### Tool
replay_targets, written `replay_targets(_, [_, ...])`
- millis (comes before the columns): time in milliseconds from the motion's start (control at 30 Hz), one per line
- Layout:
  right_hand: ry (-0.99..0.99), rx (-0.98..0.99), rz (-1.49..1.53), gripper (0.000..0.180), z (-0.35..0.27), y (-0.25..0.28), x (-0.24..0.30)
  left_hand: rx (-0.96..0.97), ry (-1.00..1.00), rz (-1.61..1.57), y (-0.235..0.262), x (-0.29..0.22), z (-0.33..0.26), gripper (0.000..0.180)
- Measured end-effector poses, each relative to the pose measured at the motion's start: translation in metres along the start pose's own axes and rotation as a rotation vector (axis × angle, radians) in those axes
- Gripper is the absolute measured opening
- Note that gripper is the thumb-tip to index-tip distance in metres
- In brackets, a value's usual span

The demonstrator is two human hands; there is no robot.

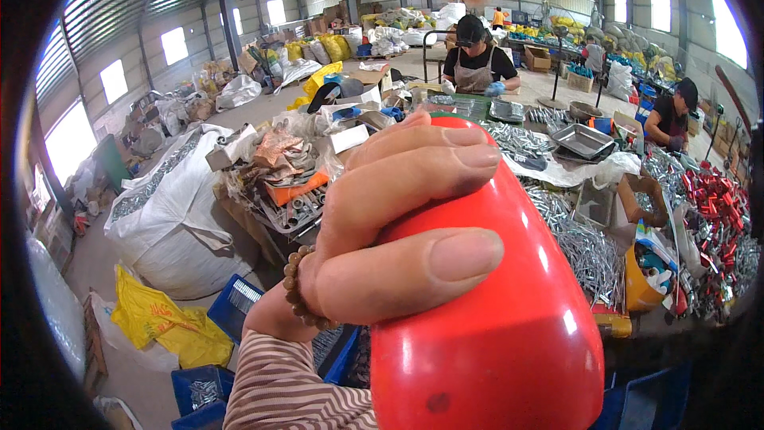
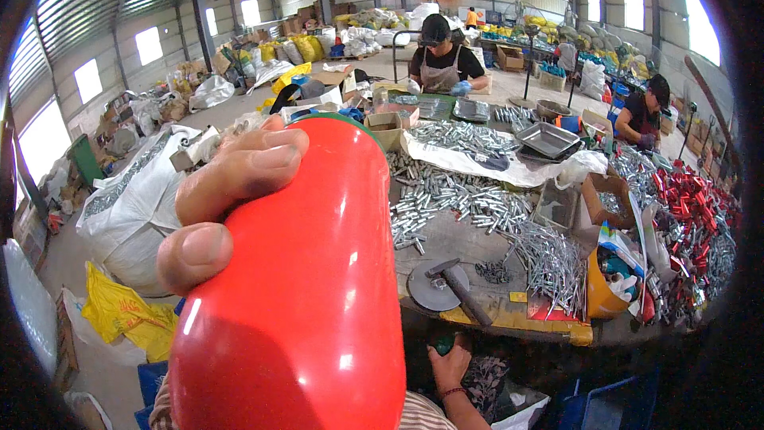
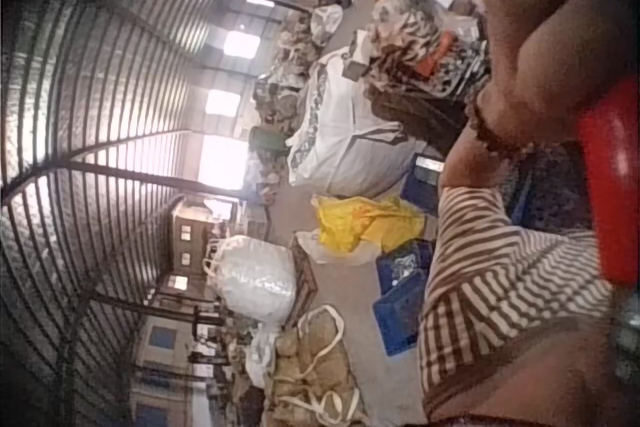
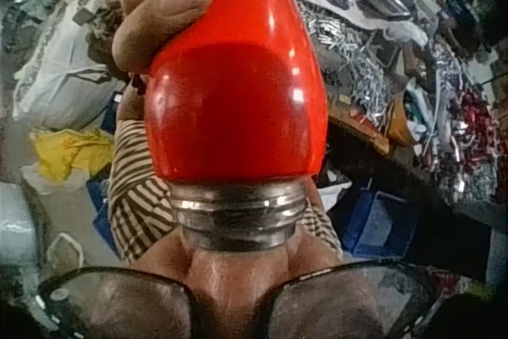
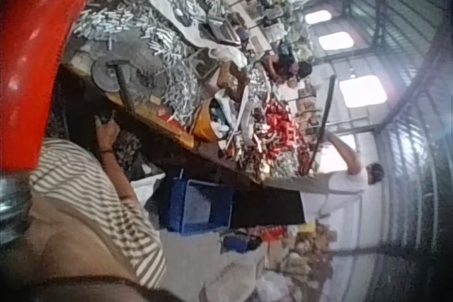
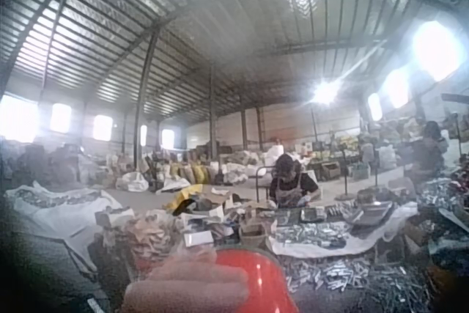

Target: Assemble small metal components using a hammer and a metal jig on a workbench.

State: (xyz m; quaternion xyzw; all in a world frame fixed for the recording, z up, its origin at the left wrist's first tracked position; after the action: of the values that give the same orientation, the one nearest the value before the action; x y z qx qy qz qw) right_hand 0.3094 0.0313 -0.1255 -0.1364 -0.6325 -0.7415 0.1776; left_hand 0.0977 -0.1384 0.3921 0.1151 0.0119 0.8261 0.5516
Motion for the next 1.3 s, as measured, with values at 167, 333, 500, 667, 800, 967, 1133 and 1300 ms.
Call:
replay_targets(167, [-0.042, 0.048, -0.011, 0.076, -0.002, -0.003, -0.003, -0.001, -0.002, -0.005, 0.0, 0.0, 0.001, 0.057])
replay_targets(333, [0.02, -0.103, -0.02, 0.077, -0.004, 0.002, -0.001, 0.037, 0.029, -0.012, 0.001, -0.002, 0.002, 0.058])
replay_targets(500, [-0.073, 0.062, -0.036, 0.08, -0.002, -0.007, -0.006, 0.004, -0.007, -0.012, 0.0, 0.004, -0.001, 0.058])
replay_targets(667, [-0.042, 0.036, -0.011, 0.082, -0.002, -0.012, -0.008, -0.062, 0.026, 0.014, -0.001, 0.003, -0.005, 0.056])
replay_targets(800, [0.0, 0.007, -0.028, 0.082, -0.006, -0.014, -0.011, -0.064, 0.01, 0.007, 0.003, 0.003, -0.009, 0.055])
replay_targets(967, [-0.037, 0.08, -0.041, 0.082, -0.015, -0.018, -0.022, -0.081, 0.037, -0.119, 0.006, 0.008, -0.029, 0.055])
replay_targets(1133, [0.234, -0.02, 0.195, 0.087, -0.026, 0.024, 0.02, 0.013, 0.241, -0.307, 0.0, 0.046, -0.104, 0.07])
replay_targets(1300, [0.098, 0.234, 0.719, 0.064, 0.003, 0.137, 0.095, 0.124, 1.304, -0.324, -0.005, 0.051, -0.238, 0.115])
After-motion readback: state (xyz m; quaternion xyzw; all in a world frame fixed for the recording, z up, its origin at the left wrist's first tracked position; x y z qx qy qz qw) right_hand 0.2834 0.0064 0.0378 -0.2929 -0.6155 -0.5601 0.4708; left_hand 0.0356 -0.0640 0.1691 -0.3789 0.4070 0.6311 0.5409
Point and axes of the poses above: each hand's wrist, its own z-axis towards the middle knuckle, its own y-axis out of the back of the hand, x = y × z, the point moved 9 cm from there along z, towards the middle knuckle, and after that the axes turned 14 degrees about -z, right-handed, at the moved point
